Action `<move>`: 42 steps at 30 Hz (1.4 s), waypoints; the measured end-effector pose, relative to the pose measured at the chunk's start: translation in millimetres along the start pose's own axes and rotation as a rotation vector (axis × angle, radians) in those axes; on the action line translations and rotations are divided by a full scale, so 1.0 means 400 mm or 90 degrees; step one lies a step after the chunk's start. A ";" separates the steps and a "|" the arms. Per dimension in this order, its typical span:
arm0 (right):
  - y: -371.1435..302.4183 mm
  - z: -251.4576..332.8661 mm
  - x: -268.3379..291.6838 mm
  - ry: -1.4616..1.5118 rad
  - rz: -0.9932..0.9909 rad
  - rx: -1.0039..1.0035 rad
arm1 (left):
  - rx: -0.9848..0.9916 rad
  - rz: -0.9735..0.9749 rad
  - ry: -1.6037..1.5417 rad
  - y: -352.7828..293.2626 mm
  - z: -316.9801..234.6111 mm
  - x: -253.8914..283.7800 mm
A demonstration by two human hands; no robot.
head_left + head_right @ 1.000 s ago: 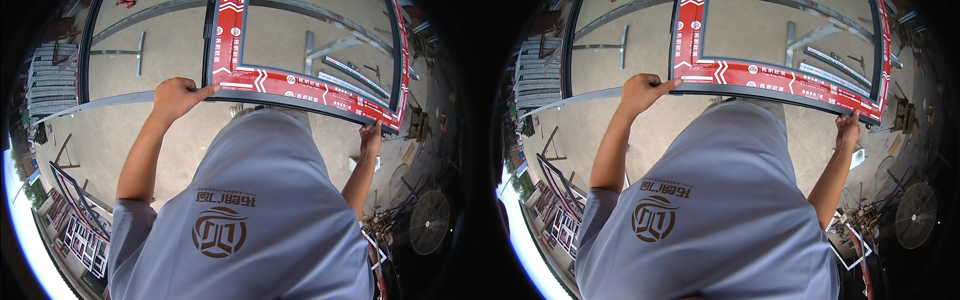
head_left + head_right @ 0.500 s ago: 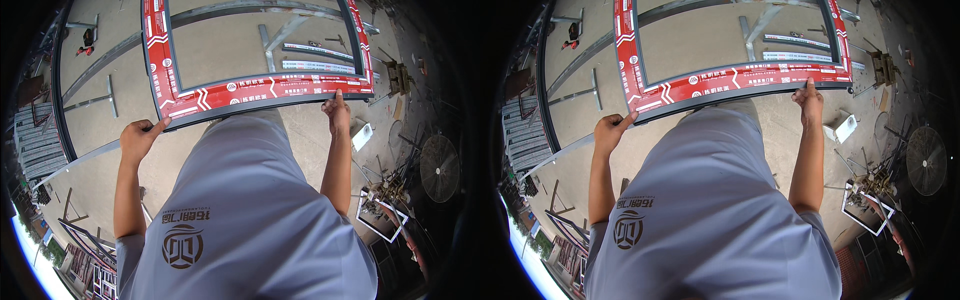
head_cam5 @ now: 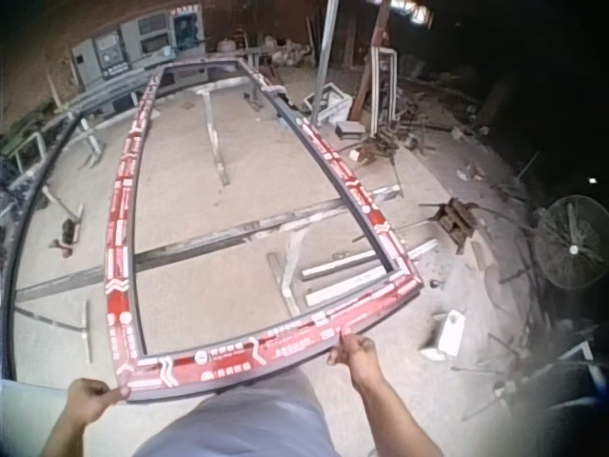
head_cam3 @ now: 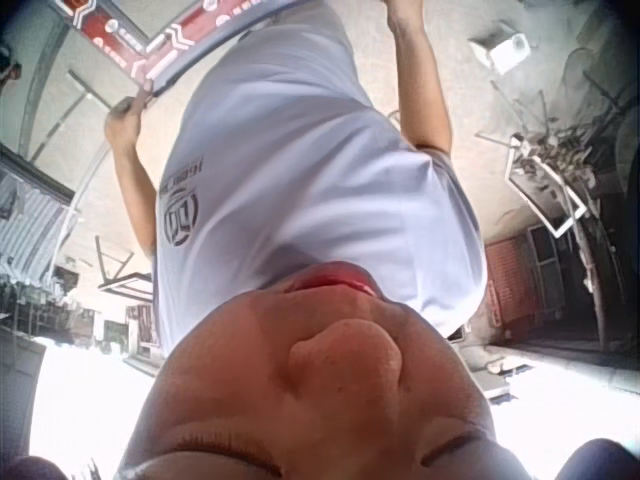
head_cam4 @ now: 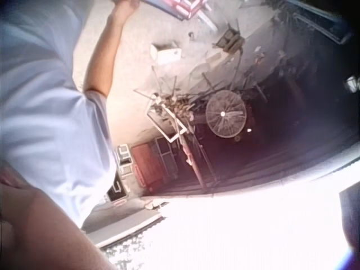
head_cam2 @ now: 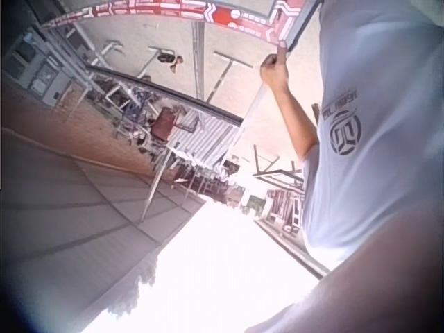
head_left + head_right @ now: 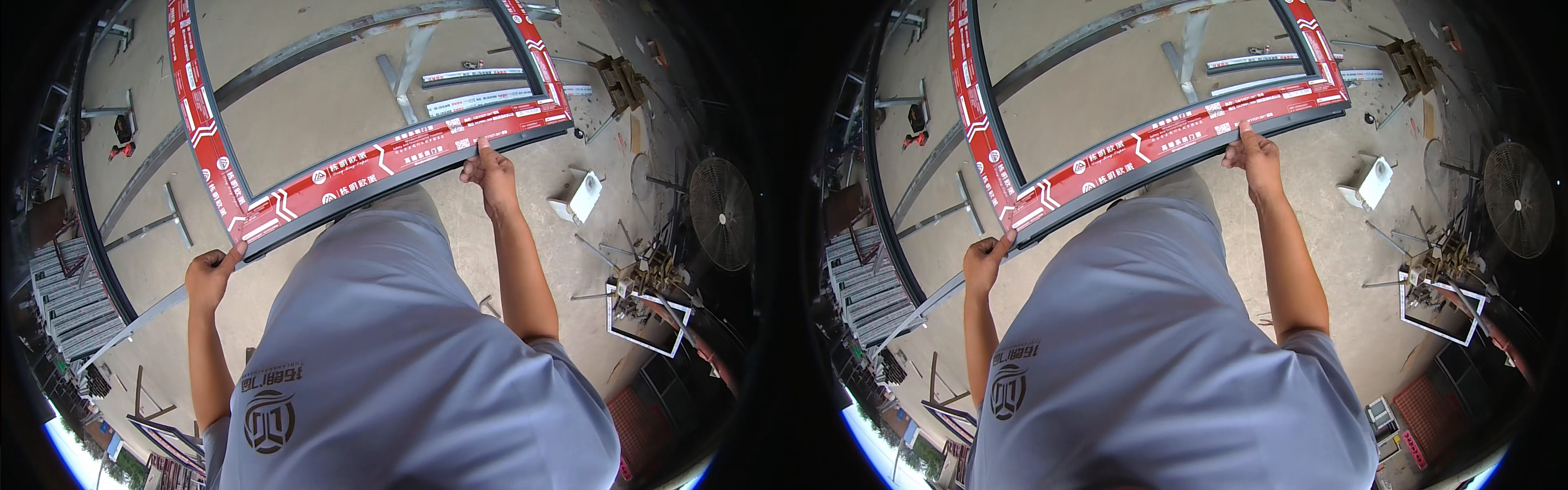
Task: The person selects and positions long metal profiles and rubber seals onto a window frame assembly jig. They align the components along the frame edges, adjust fitment, and move parts between the storage area and the workbench.
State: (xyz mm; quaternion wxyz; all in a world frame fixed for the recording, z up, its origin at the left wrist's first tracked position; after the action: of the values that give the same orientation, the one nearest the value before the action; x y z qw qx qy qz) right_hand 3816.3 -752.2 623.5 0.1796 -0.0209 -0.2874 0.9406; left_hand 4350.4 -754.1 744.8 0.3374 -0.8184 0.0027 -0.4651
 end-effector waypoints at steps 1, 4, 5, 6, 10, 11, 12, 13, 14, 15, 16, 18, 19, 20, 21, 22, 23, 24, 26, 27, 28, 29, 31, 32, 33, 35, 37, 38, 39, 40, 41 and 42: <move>0.002 -0.002 0.005 0.001 -0.006 -0.001 | -0.005 0.000 -0.005 0.000 0.000 -0.001; 0.007 -0.006 0.005 0.031 0.009 0.011 | -0.016 0.016 -0.012 0.006 0.003 -0.004; 0.011 -0.004 0.007 0.029 0.017 0.018 | -0.017 0.014 -0.010 0.008 0.005 -0.006; 0.015 -0.001 0.013 0.023 0.027 0.025 | -0.020 0.012 -0.016 0.010 0.007 -0.006; 0.044 0.003 0.057 0.002 0.039 0.033 | -0.010 0.017 -0.020 0.021 0.022 -0.008; 0.056 0.002 0.078 0.002 0.027 0.032 | -0.008 0.024 -0.031 0.025 0.024 -0.010; 0.070 0.001 0.098 0.004 0.022 0.037 | -0.010 0.027 -0.048 0.026 0.027 -0.011; 0.086 0.003 0.130 0.031 0.001 0.043 | -0.019 0.035 -0.060 0.027 0.027 -0.012; 0.107 0.004 0.169 0.031 -0.034 0.039 | -0.018 0.035 -0.064 0.029 0.028 -0.013; 0.130 0.009 0.208 0.034 -0.060 0.045 | -0.016 0.034 -0.074 0.030 0.030 -0.014; 0.153 0.014 0.249 0.033 -0.087 0.046 | -0.021 0.033 -0.086 0.029 0.029 -0.014; 0.199 0.026 0.329 0.025 -0.113 0.040 | -0.013 0.035 -0.095 0.030 0.031 -0.016; 0.217 0.031 0.365 0.011 -0.129 0.039 | -0.023 0.037 -0.104 0.028 0.028 -0.018; 0.234 0.035 0.397 0.005 -0.149 0.034 | -0.025 0.034 -0.110 0.027 0.027 -0.017; 0.249 0.038 0.426 -0.001 -0.168 0.030 | -0.022 0.039 -0.110 0.028 0.027 -0.018; 0.263 0.044 0.452 -0.008 -0.187 0.026 | -0.006 0.034 -0.102 0.030 0.029 -0.016; 0.273 0.046 0.471 -0.012 -0.199 0.019 | -0.013 0.036 -0.106 0.029 0.029 -0.016; 0.282 0.049 0.482 -0.012 -0.195 0.020 | -0.019 0.035 -0.107 0.029 0.028 -0.016; 0.288 0.046 0.491 -0.018 -0.197 0.002 | -0.018 0.037 -0.117 0.031 0.032 -0.018; 0.286 0.044 0.487 -0.010 -0.200 -0.001 | -0.021 0.040 -0.115 0.032 0.034 -0.018; 0.282 0.047 0.478 -0.007 -0.191 0.018 | -0.023 0.042 -0.128 0.033 0.035 -0.020; 0.271 0.045 0.465 -0.004 -0.187 0.025 | -0.027 0.040 -0.133 0.034 0.036 -0.022; 0.243 0.037 0.419 0.009 -0.170 0.033 | -0.031 0.040 -0.144 0.037 0.038 -0.024; 0.224 0.031 0.385 0.021 -0.158 0.033 | -0.030 0.041 -0.149 0.037 0.038 -0.025; 0.202 0.025 0.347 0.029 -0.144 0.034 | -0.020 0.039 -0.152 0.037 0.040 -0.024; 0.153 0.017 0.262 0.042 -0.111 0.037 | -0.028 0.046 -0.145 0.035 0.036 -0.023; 0.096 0.006 0.172 0.066 -0.072 0.036 | -0.030 0.047 -0.134 0.033 0.036 -0.021; 0.070 0.002 0.124 0.060 -0.046 0.035 | -0.034 0.047 -0.128 0.032 0.035 -0.020; 0.045 -0.002 0.078 0.055 -0.020 0.034 | -0.039 0.047 -0.121 0.032 0.036 -0.019; 0.020 -0.009 0.034 0.063 -0.009 0.026 | -0.041 0.043 -0.121 0.032 0.038 -0.019; -0.004 -0.016 -0.007 0.070 0.002 0.019 | -0.043 0.039 -0.121 0.033 0.039 -0.019; -0.017 -0.016 -0.029 0.082 0.020 0.020 | -0.042 0.034 -0.119 0.034 0.041 -0.020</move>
State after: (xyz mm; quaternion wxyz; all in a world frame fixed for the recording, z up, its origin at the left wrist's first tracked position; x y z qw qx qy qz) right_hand 3830.4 -747.7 621.3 0.1831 -0.0832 -0.2598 0.9445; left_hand 4362.9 -753.1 725.6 0.3209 -0.8688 0.0081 -0.3771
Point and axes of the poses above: each hand's wrist, its own y-axis towards the middle knuckle, its own x-axis out of the back of the hand, z = x × y, the point moved 6 cm from there along y, towards the middle knuckle, and after that the axes turned 10 degrees about -y, right-handed, at the moved point
